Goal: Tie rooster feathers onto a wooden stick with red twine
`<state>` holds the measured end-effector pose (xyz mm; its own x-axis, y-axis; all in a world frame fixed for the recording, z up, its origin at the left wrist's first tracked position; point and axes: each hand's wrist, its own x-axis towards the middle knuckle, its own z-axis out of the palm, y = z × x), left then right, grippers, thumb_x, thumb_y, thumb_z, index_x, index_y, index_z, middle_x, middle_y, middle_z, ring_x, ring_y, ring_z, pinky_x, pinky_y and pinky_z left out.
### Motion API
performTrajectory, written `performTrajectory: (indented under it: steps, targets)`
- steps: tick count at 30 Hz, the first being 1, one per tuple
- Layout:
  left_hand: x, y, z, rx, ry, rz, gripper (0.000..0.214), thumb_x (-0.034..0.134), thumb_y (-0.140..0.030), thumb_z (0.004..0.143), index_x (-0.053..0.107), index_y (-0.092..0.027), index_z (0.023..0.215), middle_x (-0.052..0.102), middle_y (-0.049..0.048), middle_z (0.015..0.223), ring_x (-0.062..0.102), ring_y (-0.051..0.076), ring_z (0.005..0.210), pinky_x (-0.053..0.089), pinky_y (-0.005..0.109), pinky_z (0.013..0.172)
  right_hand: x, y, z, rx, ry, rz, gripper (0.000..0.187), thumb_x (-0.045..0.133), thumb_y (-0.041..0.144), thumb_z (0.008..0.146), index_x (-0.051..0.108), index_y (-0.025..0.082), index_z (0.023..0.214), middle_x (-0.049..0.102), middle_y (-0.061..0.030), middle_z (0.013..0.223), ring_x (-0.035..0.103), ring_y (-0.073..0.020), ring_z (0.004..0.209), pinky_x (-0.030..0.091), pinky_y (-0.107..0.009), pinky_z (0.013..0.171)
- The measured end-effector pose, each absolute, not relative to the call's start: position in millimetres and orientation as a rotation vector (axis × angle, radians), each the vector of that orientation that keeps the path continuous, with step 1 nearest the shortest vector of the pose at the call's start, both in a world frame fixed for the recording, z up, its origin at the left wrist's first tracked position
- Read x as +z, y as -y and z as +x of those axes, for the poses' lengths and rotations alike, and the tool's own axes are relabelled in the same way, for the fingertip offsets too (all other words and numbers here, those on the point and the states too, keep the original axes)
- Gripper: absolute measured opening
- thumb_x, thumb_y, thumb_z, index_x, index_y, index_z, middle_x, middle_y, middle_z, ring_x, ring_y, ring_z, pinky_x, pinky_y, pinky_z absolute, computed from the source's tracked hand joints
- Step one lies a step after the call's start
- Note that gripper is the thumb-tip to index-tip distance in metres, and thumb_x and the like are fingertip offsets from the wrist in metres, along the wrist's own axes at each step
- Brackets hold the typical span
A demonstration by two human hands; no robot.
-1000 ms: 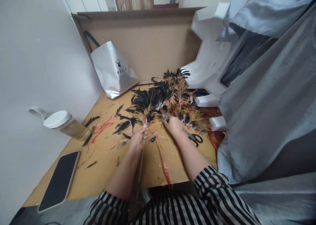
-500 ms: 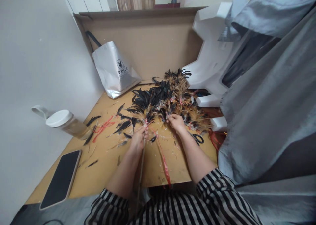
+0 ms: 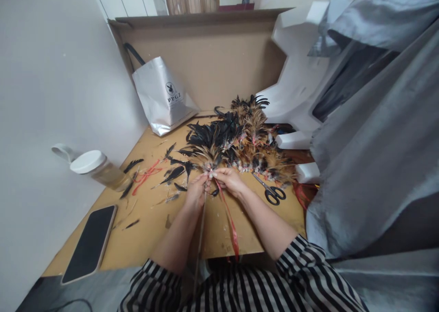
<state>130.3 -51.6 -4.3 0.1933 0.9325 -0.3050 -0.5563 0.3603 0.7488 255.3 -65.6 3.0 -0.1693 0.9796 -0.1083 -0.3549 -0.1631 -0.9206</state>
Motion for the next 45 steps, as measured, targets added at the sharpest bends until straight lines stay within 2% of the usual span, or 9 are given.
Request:
performTrajectory:
  steps: [7, 14, 20, 28, 34, 36, 40, 42, 45]
  targets:
    - [0, 57, 136, 1.126, -0.872, 0.583, 0.021, 0.073, -0.018, 0.057, 0.056, -0.010, 0.065, 0.048, -0.0028, 0.046, 0.038, 0.003, 0.039, 0.023, 0.014, 0.036, -1, 64, 247, 1.615, 0.894, -1.047, 0.042, 0.076, 0.047, 0.050, 0.058, 0.013, 0.067, 0.061, -0.0006, 0.053, 0.033, -0.0023, 0.035, 0.015, -0.016, 0.037]
    - [-3, 58, 137, 1.150, -0.903, 0.598, 0.023, 0.073, -0.022, 0.057, 0.057, -0.010, 0.068, 0.049, -0.0023, 0.047, 0.040, 0.004, 0.039, 0.023, 0.016, 0.037, -2, 63, 251, 1.607, 0.890, -1.070, 0.041, 0.077, 0.044, 0.050, 0.055, 0.013, 0.065, 0.060, 0.0001, 0.050, 0.031, -0.0014, 0.033, 0.015, -0.015, 0.036]
    - [-5, 60, 138, 1.157, -0.837, 0.684, 0.032, 0.074, -0.035, 0.059, 0.060, -0.010, 0.071, 0.051, -0.0022, 0.052, 0.040, 0.004, 0.042, 0.023, 0.015, 0.037, -4, 61, 251, 1.552, 0.882, -1.116, 0.038, 0.077, 0.042, 0.049, 0.055, 0.014, 0.065, 0.061, -0.0002, 0.052, 0.042, -0.0054, 0.036, 0.021, -0.016, 0.036]
    - [-6, 62, 138, 1.156, -0.855, 0.740, 0.033, 0.076, -0.034, 0.056, 0.060, -0.009, 0.068, 0.049, -0.0029, 0.050, 0.037, 0.003, 0.041, 0.021, 0.016, 0.038, -4, 61, 254, 1.490, 0.946, -1.051, 0.031, 0.077, 0.035, 0.048, 0.060, 0.014, 0.062, 0.064, -0.0013, 0.055, 0.055, -0.0106, 0.050, 0.037, -0.020, 0.048]
    - [-3, 63, 137, 1.166, -0.870, 0.764, 0.031, 0.076, -0.034, 0.056, 0.059, -0.010, 0.066, 0.050, -0.0021, 0.052, 0.037, 0.003, 0.041, 0.022, 0.016, 0.037, -2, 61, 261, 1.440, 0.926, -1.156, 0.022, 0.073, 0.029, 0.055, 0.063, 0.014, 0.066, 0.060, 0.0019, 0.052, 0.046, -0.0059, 0.042, 0.034, -0.019, 0.044]
    - [-2, 63, 137, 1.176, -0.869, 0.776, 0.031, 0.076, -0.035, 0.056, 0.058, -0.010, 0.065, 0.049, -0.0026, 0.052, 0.036, 0.002, 0.040, 0.021, 0.015, 0.036, -2, 61, 261, 1.424, 0.882, -1.156, 0.021, 0.073, 0.027, 0.055, 0.060, 0.015, 0.066, 0.059, 0.0027, 0.052, 0.048, -0.0068, 0.044, 0.037, -0.019, 0.045]
    - [-3, 63, 134, 1.172, -0.863, 0.810, 0.032, 0.074, -0.038, 0.059, 0.058, -0.012, 0.066, 0.045, -0.0047, 0.047, 0.033, 0.002, 0.037, 0.021, 0.015, 0.036, -2, 64, 262, 1.702, 0.845, -1.027, 0.029, 0.074, 0.028, 0.057, 0.058, 0.017, 0.078, 0.065, -0.0014, 0.068, 0.060, -0.0112, 0.058, 0.045, -0.022, 0.054]
    - [-4, 62, 133, 1.170, -0.866, 0.845, 0.031, 0.072, -0.039, 0.061, 0.058, -0.012, 0.067, 0.046, -0.0047, 0.047, 0.033, 0.002, 0.036, 0.022, 0.016, 0.036, -1, 65, 263, 1.823, 0.881, -0.971, 0.029, 0.073, 0.031, 0.059, 0.059, 0.015, 0.080, 0.064, -0.0021, 0.068, 0.057, -0.0086, 0.053, 0.042, -0.019, 0.049]
    - [-5, 60, 131, 1.181, -0.914, 0.911, 0.030, 0.072, -0.038, 0.061, 0.059, -0.012, 0.066, 0.048, -0.0039, 0.047, 0.034, 0.003, 0.036, 0.022, 0.016, 0.035, -1, 65, 261, 1.764, 0.942, -1.039, 0.026, 0.071, 0.033, 0.060, 0.060, 0.014, 0.075, 0.053, 0.0049, 0.050, 0.033, -0.0020, 0.034, 0.021, -0.015, 0.035]
